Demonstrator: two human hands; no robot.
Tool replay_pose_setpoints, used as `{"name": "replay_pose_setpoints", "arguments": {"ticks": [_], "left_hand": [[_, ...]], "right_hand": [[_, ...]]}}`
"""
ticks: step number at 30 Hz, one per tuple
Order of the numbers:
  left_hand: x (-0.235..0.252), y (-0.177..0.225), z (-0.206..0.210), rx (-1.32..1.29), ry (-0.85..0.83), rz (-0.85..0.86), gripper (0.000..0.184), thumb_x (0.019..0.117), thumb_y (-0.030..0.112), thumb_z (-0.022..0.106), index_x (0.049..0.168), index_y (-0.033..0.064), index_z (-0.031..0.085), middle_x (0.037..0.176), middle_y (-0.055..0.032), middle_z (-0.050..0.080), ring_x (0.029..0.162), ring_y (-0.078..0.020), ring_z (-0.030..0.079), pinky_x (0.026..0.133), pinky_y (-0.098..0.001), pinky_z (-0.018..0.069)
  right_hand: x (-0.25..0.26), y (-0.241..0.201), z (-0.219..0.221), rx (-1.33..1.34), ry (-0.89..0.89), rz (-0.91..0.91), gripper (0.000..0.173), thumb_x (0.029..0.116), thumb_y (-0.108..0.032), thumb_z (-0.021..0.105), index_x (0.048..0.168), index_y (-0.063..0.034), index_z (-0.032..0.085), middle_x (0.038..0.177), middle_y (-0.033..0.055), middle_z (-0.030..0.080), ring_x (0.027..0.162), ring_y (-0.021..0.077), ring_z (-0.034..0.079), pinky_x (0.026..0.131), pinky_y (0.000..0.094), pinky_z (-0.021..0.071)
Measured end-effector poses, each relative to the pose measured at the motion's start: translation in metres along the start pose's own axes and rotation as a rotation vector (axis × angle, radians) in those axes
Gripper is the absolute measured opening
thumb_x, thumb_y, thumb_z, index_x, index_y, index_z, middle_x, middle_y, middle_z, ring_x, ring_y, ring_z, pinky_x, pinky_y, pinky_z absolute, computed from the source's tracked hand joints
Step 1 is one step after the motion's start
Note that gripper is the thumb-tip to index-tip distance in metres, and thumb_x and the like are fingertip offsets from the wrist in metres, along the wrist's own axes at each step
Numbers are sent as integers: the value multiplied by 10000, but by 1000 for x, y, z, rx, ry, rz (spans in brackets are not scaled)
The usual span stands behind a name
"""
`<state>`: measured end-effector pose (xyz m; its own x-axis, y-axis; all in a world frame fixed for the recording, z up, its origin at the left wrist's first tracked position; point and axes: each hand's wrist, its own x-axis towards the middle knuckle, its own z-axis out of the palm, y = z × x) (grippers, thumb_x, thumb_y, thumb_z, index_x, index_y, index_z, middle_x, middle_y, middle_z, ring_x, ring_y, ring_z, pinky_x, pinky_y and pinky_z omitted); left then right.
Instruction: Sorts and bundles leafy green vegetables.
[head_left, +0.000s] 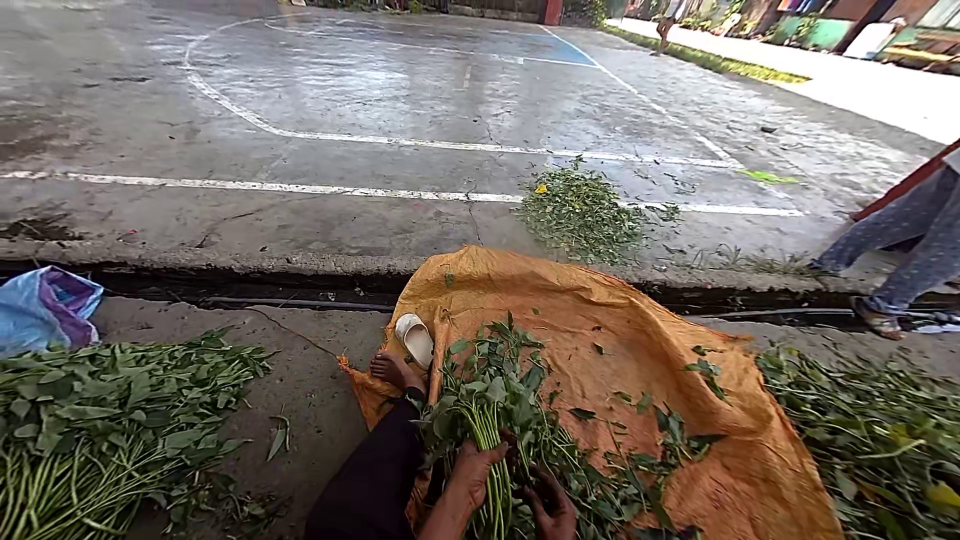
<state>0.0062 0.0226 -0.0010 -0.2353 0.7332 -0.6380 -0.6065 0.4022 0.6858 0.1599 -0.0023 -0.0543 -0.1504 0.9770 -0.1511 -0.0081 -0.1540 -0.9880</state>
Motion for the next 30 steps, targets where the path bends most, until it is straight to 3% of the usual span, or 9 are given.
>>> {"name": "replay_pose_setpoints", "arguments": {"ticks": [5, 8, 11, 14, 19, 21, 23, 26, 30], "left_hand": [[-1, -4, -2, 178, 27, -29, 438, 930, -64, 668, 1326, -59, 482, 1114, -160, 623, 900, -166, 646, 796, -307, 563], [-4, -5, 0, 291, -34, 7, 422, 910, -63, 692, 1292, -77, 513, 1120, -164, 638, 950, -158, 644, 858, -306, 550], [1, -14, -2, 556, -106, 154, 324, 911, 19, 709, 1200, -80, 601, 1084, -167, 671, 988, -181, 652, 916, -340, 535], [-4, -12, 2, 893, -115, 194, 372, 948, 100, 671, 1255, -99, 600, 1221, -273, 640, 1184, -347, 608, 1066, -466, 449], [-9, -12, 5, 898, -50, 121, 404, 962, 94, 662, 1295, -113, 568, 1280, -292, 610, 1239, -369, 578, 1092, -467, 427], [-2, -14, -1, 723, 8, 112, 393, 953, 66, 670, 1288, -107, 560, 1241, -270, 620, 1173, -331, 606, 1042, -444, 468], [6, -8, -6, 533, 76, 138, 316, 942, 14, 665, 1230, -85, 581, 1136, -208, 652, 1029, -240, 640, 925, -383, 521], [10, 11, -13, 401, 117, 151, 275, 957, -29, 637, 1218, -88, 574, 1100, -178, 646, 956, -184, 629, 866, -328, 526], [7, 15, -15, 284, 125, 140, 225, 953, -70, 618, 1173, -88, 571, 1002, -136, 645, 855, -134, 627, 786, -279, 537]], "right_hand": [[-7, -1, 11, -80, -24, 30, 337, 932, 101, 579, 1259, 181, 581, 1033, 193, 717, 836, 50, 689, 830, 230, 575], [-1, 1, 16, -104, -106, 160, 326, 1074, -80, 437, 1256, 149, 581, 994, 185, 683, 856, 117, 664, 831, 309, 564], [15, -22, 32, 144, -101, 427, 546, 1134, -330, 259, 1508, 56, 354, 1332, 248, 556, 1106, 260, 631, 926, 451, 545], [34, -29, 53, 150, 155, 435, 510, 1121, -367, 368, 1140, 76, 618, 900, 153, 659, 811, 189, 648, 754, 385, 551], [25, -13, 59, -262, 305, 185, 419, 1100, -205, 451, 947, 107, 683, 765, 197, 641, 754, 285, 632, 770, 493, 510], [12, -3, 50, -490, 239, 100, 347, 1072, -123, 479, 1048, 142, 701, 850, 284, 690, 839, 405, 686, 840, 563, 521], [-5, -2, 33, -790, -69, 141, 335, 1043, -84, 487, 1204, 149, 665, 1029, 343, 708, 1021, 499, 693, 966, 614, 505], [-10, 6, 16, -1099, -519, 387, 397, 1065, -248, 498, 1316, 28, 635, 1257, 285, 667, 1197, 455, 638, 1014, 619, 480], [-1, -5, 13, -770, -396, 188, 583, 1055, -291, 543, 1490, 82, 435, 1419, 319, 545, 1318, 466, 537, 1110, 656, 359]]}}
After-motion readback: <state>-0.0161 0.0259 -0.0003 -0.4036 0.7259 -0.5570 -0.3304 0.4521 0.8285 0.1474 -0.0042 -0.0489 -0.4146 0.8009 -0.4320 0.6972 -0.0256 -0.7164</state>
